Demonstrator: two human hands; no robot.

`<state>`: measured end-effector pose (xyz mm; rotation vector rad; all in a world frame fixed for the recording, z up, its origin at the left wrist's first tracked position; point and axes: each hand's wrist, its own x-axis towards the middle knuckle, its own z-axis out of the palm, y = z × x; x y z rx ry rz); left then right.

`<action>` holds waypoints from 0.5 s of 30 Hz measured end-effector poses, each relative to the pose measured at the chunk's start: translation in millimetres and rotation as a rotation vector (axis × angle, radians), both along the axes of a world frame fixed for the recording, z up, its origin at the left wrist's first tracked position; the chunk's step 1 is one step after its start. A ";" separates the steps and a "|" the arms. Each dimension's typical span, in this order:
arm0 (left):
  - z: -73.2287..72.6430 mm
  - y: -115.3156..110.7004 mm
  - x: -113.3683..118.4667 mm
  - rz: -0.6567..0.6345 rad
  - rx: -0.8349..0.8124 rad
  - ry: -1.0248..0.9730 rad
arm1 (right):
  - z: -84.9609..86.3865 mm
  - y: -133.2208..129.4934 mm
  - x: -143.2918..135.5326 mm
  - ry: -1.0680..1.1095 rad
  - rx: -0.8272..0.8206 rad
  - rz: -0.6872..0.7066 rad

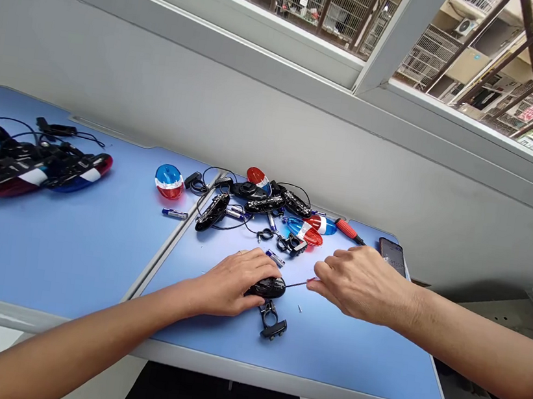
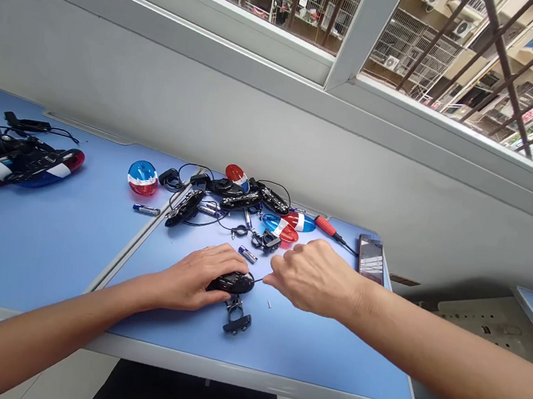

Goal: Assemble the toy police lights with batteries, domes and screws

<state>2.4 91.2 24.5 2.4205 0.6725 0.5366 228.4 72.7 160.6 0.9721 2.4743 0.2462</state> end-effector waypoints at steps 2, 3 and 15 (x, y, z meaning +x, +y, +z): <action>0.1 -0.1 0.2 0.002 -0.004 0.003 | 0.1 -2.0 1.1 0.043 -0.020 -0.030; 0.1 -0.2 0.2 0.000 -0.005 0.001 | -0.4 -3.0 1.5 0.068 -0.045 -0.020; -0.1 -0.1 -0.6 -0.003 0.010 -0.011 | 2.4 -5.0 -9.0 0.083 -0.044 -0.218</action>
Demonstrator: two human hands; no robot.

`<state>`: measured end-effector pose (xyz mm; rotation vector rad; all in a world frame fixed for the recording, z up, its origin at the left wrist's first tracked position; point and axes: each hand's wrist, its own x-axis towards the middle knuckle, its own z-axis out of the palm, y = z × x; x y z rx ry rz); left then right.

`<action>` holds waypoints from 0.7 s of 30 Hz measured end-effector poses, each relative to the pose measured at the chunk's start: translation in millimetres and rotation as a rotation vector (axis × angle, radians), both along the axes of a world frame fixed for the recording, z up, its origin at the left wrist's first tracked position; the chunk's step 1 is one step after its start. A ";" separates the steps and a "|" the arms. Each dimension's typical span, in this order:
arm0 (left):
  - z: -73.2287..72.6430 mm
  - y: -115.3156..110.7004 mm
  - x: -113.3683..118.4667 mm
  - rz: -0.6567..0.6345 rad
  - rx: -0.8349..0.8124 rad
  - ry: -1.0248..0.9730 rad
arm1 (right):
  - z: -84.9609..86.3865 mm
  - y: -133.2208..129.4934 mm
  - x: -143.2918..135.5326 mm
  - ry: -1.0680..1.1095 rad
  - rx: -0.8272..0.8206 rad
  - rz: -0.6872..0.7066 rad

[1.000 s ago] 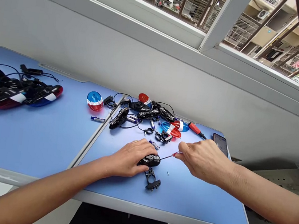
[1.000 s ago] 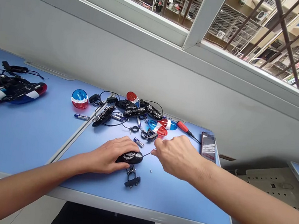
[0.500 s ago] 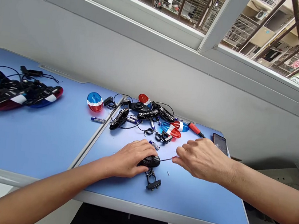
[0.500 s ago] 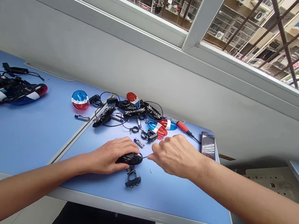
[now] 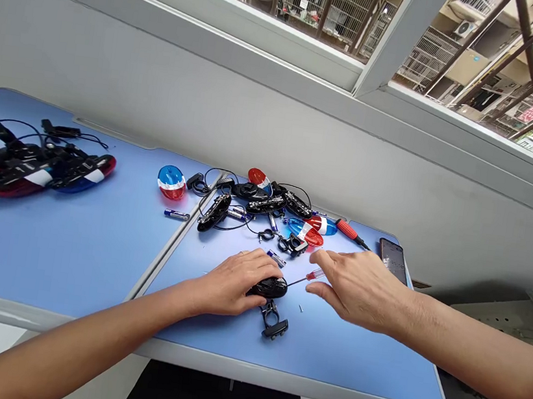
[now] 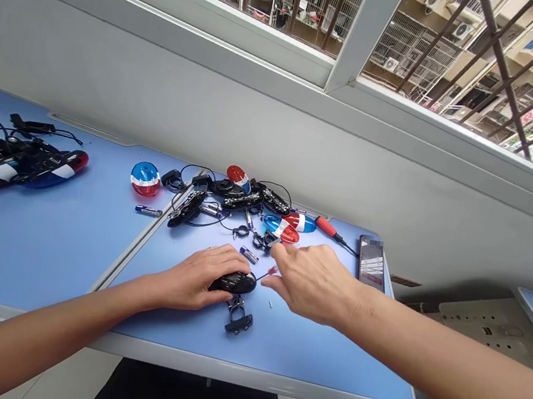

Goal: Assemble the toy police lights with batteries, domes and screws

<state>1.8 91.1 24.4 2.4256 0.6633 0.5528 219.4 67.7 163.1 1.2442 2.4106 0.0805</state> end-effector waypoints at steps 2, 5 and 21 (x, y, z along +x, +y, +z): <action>0.1 0.1 0.1 0.000 0.000 -0.001 | -4.4 -0.8 5.4 0.066 -0.039 0.118; 0.3 0.1 0.4 0.002 -0.001 0.005 | -10.6 -1.5 8.0 0.036 0.021 0.178; -0.4 0.0 -0.3 -0.004 0.005 0.002 | -12.7 1.0 6.5 -0.030 0.097 0.208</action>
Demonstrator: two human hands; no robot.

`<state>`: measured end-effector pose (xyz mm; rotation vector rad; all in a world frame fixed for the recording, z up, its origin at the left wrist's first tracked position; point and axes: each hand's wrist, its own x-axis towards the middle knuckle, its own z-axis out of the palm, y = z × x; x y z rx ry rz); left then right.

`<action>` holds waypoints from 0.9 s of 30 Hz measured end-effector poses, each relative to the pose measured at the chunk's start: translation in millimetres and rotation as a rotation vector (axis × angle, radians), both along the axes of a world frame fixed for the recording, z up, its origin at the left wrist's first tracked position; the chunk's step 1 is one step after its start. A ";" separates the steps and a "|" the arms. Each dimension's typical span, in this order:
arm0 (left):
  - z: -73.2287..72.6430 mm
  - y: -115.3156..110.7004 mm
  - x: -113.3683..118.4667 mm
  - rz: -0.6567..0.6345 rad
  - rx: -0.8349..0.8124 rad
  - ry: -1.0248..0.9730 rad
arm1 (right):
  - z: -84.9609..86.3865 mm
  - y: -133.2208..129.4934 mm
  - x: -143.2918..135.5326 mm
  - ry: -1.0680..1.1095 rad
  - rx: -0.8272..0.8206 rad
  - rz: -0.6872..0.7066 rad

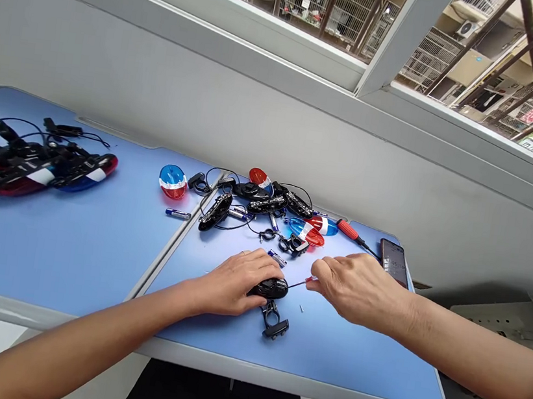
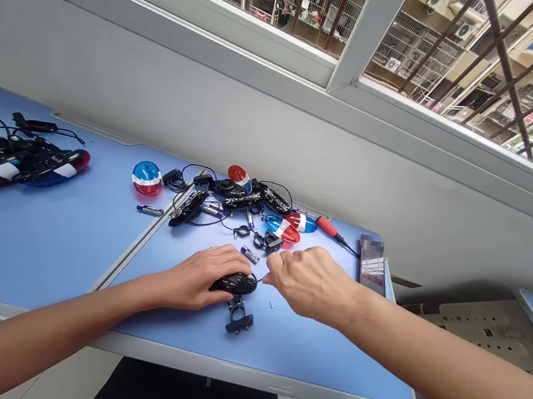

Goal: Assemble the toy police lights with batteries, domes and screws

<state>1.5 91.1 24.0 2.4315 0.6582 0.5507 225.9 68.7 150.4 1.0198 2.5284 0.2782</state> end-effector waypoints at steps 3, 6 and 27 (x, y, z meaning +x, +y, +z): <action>0.7 -0.3 0.1 0.005 -0.003 0.002 | 2.5 0.6 -2.9 -0.052 0.039 -0.067; 1.4 -0.5 0.1 0.005 -0.012 0.003 | 6.1 -0.5 -1.2 0.001 -0.035 -0.059; 8.5 -3.5 0.6 0.039 -0.052 0.051 | 14.1 0.3 29.6 0.644 0.106 -0.114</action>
